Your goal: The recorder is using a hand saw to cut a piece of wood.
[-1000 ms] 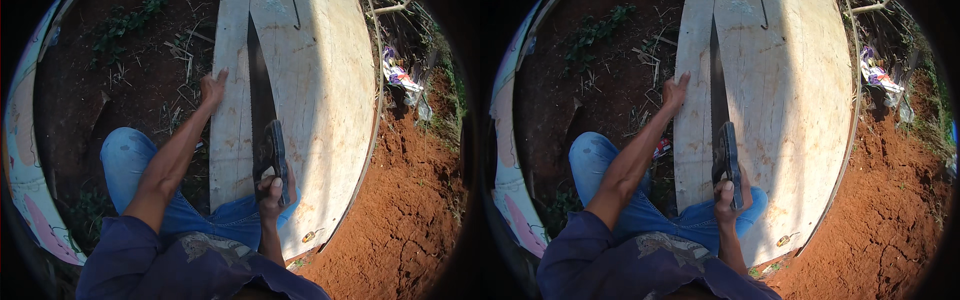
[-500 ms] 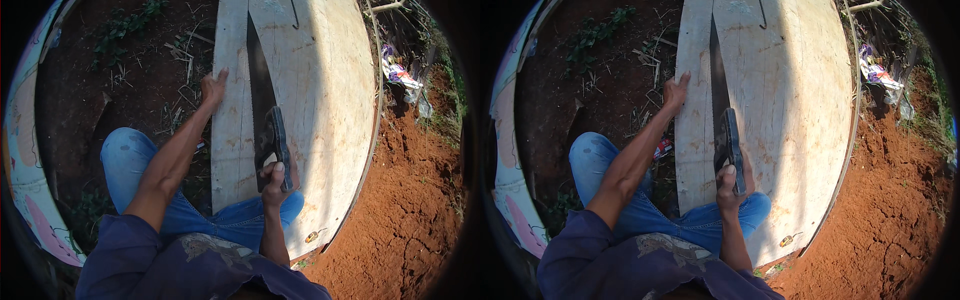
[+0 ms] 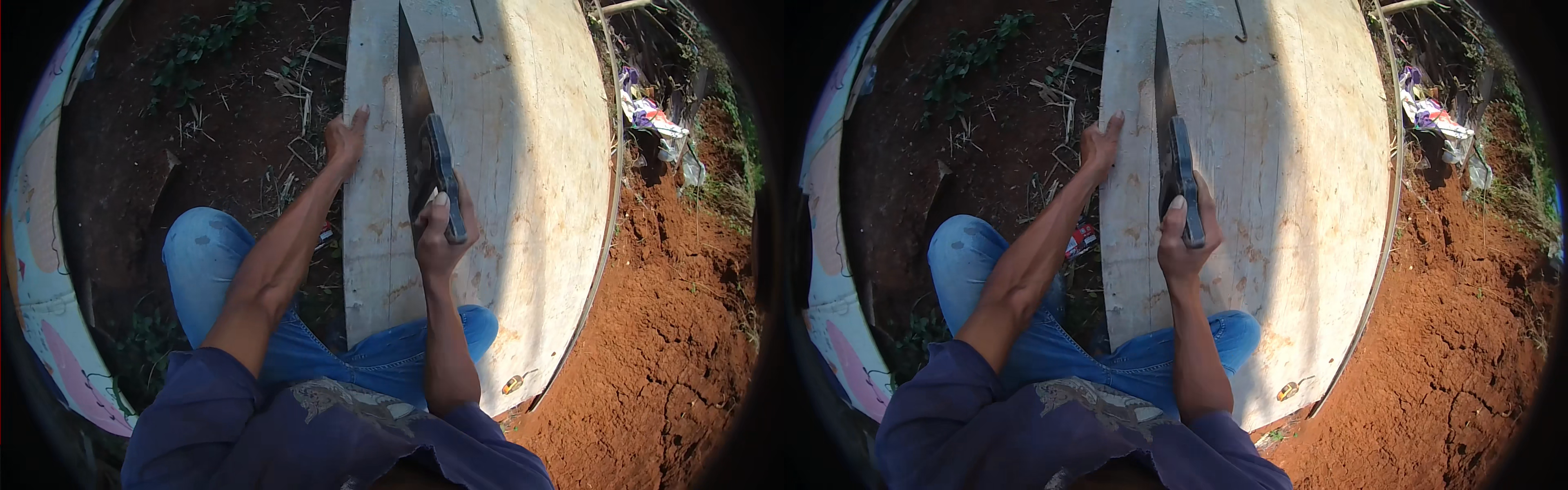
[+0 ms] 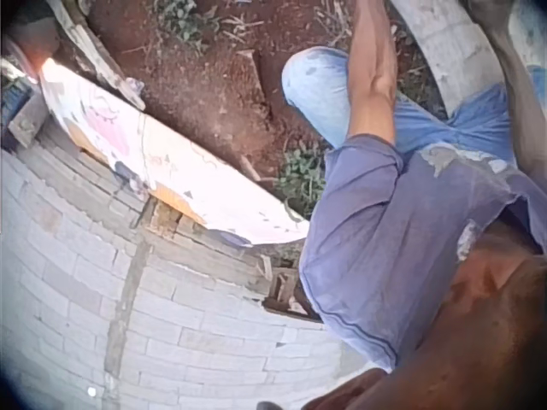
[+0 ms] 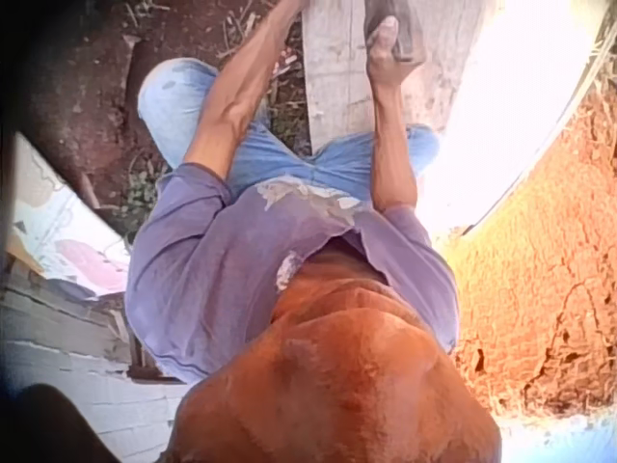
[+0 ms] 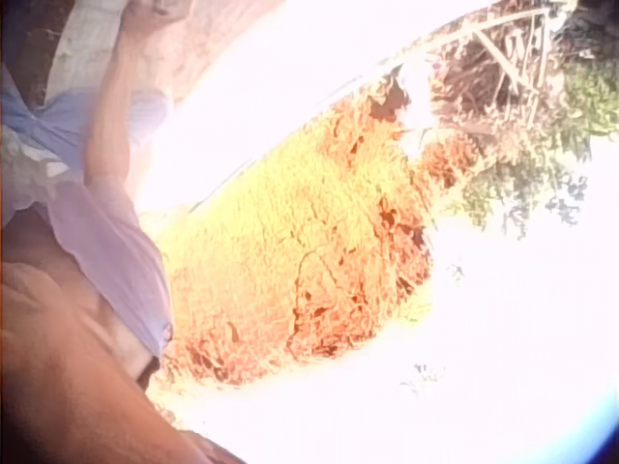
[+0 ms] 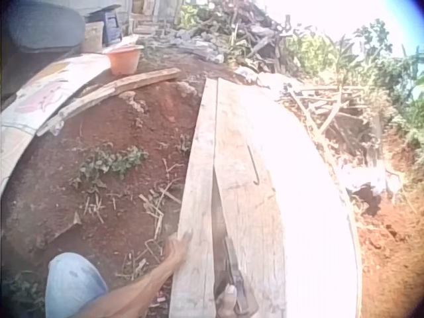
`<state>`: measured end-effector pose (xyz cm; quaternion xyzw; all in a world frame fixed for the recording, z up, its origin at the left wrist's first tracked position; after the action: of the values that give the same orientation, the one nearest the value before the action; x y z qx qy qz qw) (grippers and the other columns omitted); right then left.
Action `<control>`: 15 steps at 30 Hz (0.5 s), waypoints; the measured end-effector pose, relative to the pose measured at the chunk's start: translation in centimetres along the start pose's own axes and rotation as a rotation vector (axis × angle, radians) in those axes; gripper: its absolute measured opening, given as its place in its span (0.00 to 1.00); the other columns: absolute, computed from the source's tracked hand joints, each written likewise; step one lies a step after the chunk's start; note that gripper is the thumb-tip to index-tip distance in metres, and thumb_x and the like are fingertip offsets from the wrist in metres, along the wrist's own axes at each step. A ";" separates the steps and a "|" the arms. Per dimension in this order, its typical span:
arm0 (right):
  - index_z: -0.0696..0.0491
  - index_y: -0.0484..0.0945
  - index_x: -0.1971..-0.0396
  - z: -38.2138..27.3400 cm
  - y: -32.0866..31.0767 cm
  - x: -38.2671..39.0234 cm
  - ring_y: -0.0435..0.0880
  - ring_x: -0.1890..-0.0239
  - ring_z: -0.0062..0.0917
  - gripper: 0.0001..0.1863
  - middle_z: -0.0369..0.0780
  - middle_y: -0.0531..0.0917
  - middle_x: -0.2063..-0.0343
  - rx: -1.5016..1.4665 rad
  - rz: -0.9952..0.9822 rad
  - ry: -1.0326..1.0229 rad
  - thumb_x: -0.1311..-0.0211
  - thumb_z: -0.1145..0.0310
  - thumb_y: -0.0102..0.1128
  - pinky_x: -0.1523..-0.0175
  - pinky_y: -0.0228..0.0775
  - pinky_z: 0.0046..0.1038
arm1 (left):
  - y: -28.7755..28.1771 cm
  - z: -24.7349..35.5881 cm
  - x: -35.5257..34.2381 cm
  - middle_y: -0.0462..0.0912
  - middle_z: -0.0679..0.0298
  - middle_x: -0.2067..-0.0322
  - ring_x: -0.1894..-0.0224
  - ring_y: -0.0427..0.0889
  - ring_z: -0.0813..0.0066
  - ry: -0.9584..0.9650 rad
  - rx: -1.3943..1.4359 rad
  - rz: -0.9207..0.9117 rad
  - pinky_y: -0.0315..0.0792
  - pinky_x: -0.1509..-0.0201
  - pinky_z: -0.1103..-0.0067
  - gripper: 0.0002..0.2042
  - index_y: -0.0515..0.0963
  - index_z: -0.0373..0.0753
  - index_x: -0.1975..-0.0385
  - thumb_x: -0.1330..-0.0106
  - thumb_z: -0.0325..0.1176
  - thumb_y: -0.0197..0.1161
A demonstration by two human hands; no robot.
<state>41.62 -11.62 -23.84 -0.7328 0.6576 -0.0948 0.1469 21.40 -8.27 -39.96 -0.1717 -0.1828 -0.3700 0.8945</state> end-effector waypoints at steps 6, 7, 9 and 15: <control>0.63 0.73 0.44 1.4 2.5 -1.6 0.74 0.80 0.15 0.20 0.38 0.79 0.75 -0.137 -0.048 0.072 0.33 0.69 0.54 0.74 0.67 0.22 | -1.0 -2.7 0.9 0.86 0.50 0.64 0.61 0.85 0.65 -0.118 -0.040 -0.006 0.75 0.55 0.69 0.26 0.81 0.27 0.56 0.34 0.52 0.62; 0.65 0.72 0.44 1.2 -1.1 2.9 0.73 0.81 0.15 0.23 0.36 0.77 0.80 -0.072 -0.003 0.051 0.34 0.67 0.53 0.74 0.68 0.21 | -0.4 -2.1 0.5 0.86 0.50 0.63 0.60 0.85 0.64 -0.097 -0.041 0.003 0.75 0.54 0.69 0.26 0.81 0.28 0.56 0.34 0.52 0.62; 0.68 0.70 0.44 -1.1 -7.1 11.1 0.73 0.81 0.14 0.27 0.37 0.78 0.83 -0.057 0.005 0.050 0.35 0.62 0.52 0.72 0.70 0.20 | 0.0 -1.7 0.0 0.86 0.50 0.63 0.60 0.85 0.64 -0.082 -0.046 0.027 0.75 0.54 0.70 0.26 0.81 0.28 0.56 0.34 0.52 0.63; 0.63 0.73 0.45 1.9 2.5 -3.7 0.72 0.82 0.14 0.20 0.37 0.78 0.77 -0.127 0.030 0.006 0.33 0.68 0.53 0.76 0.65 0.20 | 1.2 -1.7 -0.4 0.86 0.50 0.62 0.59 0.85 0.63 -0.034 0.014 -0.005 0.75 0.53 0.70 0.26 0.81 0.28 0.55 0.34 0.51 0.63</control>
<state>39.51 -8.03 -26.27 -0.7304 0.6736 -0.0530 0.0996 22.34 -7.97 -41.81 -0.1710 -0.2009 -0.3681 0.8916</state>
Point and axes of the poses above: each hand's wrist, its own x-axis away from the middle knuckle, its own y-axis out of the palm, z = x × y, the point moved 4 cm from there along -x, towards the middle knuckle
